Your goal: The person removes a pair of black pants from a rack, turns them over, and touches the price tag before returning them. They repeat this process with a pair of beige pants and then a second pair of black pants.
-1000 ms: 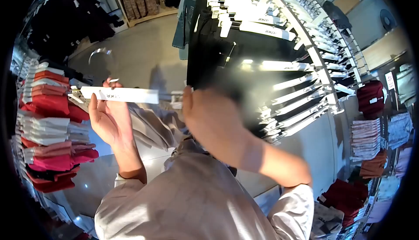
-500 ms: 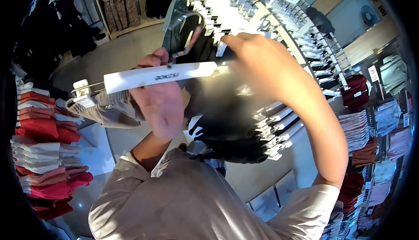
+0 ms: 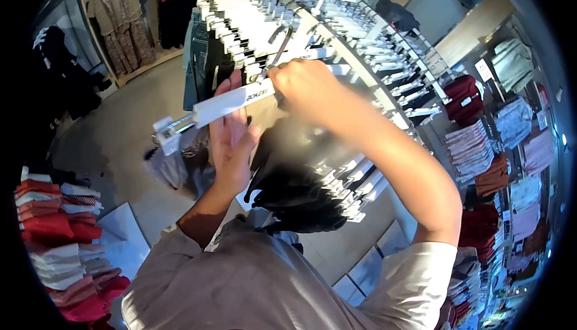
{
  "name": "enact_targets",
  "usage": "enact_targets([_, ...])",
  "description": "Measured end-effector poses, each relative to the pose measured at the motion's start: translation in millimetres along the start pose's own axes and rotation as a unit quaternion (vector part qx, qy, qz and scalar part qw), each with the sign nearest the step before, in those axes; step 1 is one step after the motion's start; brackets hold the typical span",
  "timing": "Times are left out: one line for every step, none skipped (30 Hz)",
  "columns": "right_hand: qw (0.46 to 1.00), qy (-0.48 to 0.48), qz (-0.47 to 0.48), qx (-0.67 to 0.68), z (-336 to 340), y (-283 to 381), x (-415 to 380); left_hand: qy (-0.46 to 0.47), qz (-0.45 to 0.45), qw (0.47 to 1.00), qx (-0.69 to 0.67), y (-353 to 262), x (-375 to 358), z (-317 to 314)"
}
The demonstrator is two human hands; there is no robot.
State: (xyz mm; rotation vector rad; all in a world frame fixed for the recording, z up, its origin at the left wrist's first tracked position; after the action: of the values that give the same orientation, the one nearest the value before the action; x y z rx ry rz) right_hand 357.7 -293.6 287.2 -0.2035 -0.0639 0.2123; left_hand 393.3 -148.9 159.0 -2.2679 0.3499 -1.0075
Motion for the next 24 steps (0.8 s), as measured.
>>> enact_targets([1.000,0.001,-0.007,-0.001,-7.3,-4.3,-3.9,0.014,0.069,0.997,-0.045,-5.2,-7.5,0.6])
enact_targets([1.000,-0.005,-0.018,-0.018,-15.7,-8.9,-7.6,0.019,0.115,0.991,-0.069,-6.1,-15.1,2.0])
enact_targets([0.999,-0.011,-0.028,-0.034,-22.8,-13.1,-10.3,0.024,0.159,0.983,-0.092,-7.5,-22.8,4.6])
enact_targets([0.998,0.021,-0.048,-0.039,-28.5,-16.7,-13.1,0.049,0.229,0.968,-0.091,-9.2,-34.2,10.7])
enact_targets([0.998,0.020,-0.050,-0.039,-32.4,-18.6,-15.9,0.051,0.230,0.968,-0.090,-13.1,-41.7,12.7])
enact_targets([0.997,0.021,-0.054,-0.042,-35.6,-19.7,-19.3,0.087,0.264,0.958,-0.072,-18.2,-47.2,12.4])
enact_targets([0.997,0.023,-0.057,-0.045,-37.8,-20.8,-22.4,0.122,0.297,0.946,-0.052,-26.9,-46.6,11.3])
enact_targets([0.996,0.052,-0.065,-0.040,-38.6,-24.3,-23.3,0.173,0.313,0.929,0.097,-47.5,-42.0,12.0])
enact_targets([0.996,0.049,-0.066,-0.039,-42.5,-29.5,-25.1,0.250,0.292,0.893,0.236,-66.7,-36.4,14.2])
enact_targets([0.995,0.059,-0.076,-0.035,-47.7,-35.4,-26.5,0.243,0.256,0.912,0.210,-81.4,-33.4,11.8])
enact_targets([0.993,0.069,-0.087,-0.031,-51.5,-40.2,-28.4,0.236,0.219,0.928,0.185,-94.0,-31.2,10.0])
enact_targets([0.994,0.055,-0.083,-0.035,-49.2,-38.7,-30.4,0.226,0.127,0.930,0.260,-104.4,-23.0,12.4])
enact_targets([0.995,0.050,-0.084,-0.034,-49.6,-41.0,-32.0,0.213,0.033,0.919,0.331,-113.0,-11.3,15.2])
enact_targets([0.995,0.051,-0.079,-0.039,-52.6,-44.3,-34.4,0.171,-0.008,0.902,0.396,-119.0,0.5,16.0])
enact_targets([0.995,0.053,-0.075,-0.044,-54.9,-45.9,-36.9,0.147,-0.050,0.877,0.454,-117.3,17.3,15.7])
enact_targets([0.995,0.049,-0.076,-0.044,-55.6,-46.2,-38.9,0.156,-0.072,0.844,0.508,-114.1,37.5,15.2])
enact_targets([0.995,0.038,-0.074,-0.050,-55.6,-46.1,-40.2,0.158,-0.075,0.842,0.510,-99.7,51.8,20.7])
enact_targets([0.995,0.027,-0.074,-0.055,-55.0,-45.4,-41.0,0.192,0.036,0.854,0.482,-72.8,62.3,31.5])
enact_targets([0.995,0.022,-0.076,-0.054,-54.3,-43.6,-41.5,0.223,0.146,0.854,0.447,-55.0,72.5,37.8])
enact_targets([0.993,0.037,-0.099,-0.060,-54.4,-41.9,-42.3,0.227,0.144,0.852,0.450,-50.0,83.8,34.3])
enact_targets([0.989,0.053,-0.124,-0.065,-54.7,-41.7,-44.4,0.319,0.211,0.800,0.462,-42.5,92.4,26.4])
enact_targets([0.988,0.050,-0.130,-0.064,-56.1,-44.1,-47.9,0.406,0.275,0.736,0.467,-34.3,99.0,20.2])
enact_targets([0.988,0.043,-0.127,-0.071,-59.7,-48.7,-52.6,0.413,0.273,0.732,0.467,-20.4,105.6,19.5])
enact_targets([0.988,0.038,-0.125,-0.079,-63.6,-53.1,-57.9,0.437,0.293,0.729,0.438,-8.1,110.1,13.8])
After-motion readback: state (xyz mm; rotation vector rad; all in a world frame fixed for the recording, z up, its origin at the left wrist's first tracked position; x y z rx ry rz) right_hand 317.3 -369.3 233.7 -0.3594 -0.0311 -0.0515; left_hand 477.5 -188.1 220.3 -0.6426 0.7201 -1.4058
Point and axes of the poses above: each hand's wrist, its own x-axis towards the middle knuckle, its own z-axis out of the back of the hand, y = z × x, the point moved 1 cm from there along x, towards the middle knuckle, and after that the axes turned 8 degrees about z, right-handed, at the moved point
